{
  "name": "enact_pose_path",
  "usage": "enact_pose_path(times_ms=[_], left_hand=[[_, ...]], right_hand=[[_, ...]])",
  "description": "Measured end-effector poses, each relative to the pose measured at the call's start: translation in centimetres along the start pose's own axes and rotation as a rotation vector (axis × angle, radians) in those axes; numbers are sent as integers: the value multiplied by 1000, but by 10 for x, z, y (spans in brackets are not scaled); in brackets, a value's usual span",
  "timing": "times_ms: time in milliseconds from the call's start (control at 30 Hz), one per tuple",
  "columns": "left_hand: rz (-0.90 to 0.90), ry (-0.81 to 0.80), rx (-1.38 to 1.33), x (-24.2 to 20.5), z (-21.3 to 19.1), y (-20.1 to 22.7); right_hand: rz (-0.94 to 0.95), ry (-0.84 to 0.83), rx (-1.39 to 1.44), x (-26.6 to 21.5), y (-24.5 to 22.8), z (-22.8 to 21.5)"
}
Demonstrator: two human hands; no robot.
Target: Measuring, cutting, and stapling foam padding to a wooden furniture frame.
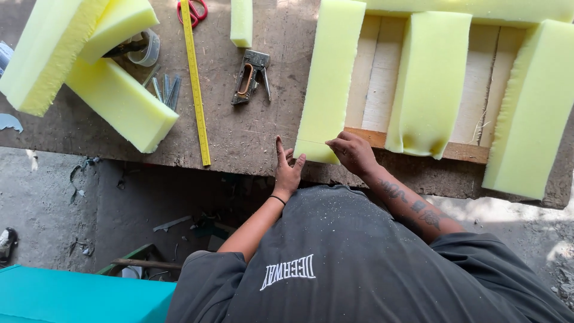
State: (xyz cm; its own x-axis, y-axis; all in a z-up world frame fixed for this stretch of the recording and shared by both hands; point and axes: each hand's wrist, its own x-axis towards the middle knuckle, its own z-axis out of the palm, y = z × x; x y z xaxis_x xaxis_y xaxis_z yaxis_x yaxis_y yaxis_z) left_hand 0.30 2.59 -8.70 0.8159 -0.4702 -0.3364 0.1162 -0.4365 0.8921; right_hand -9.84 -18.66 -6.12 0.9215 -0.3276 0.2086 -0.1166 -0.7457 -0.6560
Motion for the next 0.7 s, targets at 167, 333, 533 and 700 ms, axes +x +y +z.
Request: enact_pose_path(times_ms=[167, 333, 533, 700], left_hand=[[78, 88, -83, 12, 10, -24], [137, 79, -65, 17, 12, -16], [88, -143, 231, 15, 4, 28], [30, -284, 437, 31, 0, 33]], right_hand=[[14, -25, 10, 3, -1, 0], [27, -39, -29, 5, -3, 1], [46, -74, -56, 6, -6, 2], [67, -120, -99, 7, -4, 2]])
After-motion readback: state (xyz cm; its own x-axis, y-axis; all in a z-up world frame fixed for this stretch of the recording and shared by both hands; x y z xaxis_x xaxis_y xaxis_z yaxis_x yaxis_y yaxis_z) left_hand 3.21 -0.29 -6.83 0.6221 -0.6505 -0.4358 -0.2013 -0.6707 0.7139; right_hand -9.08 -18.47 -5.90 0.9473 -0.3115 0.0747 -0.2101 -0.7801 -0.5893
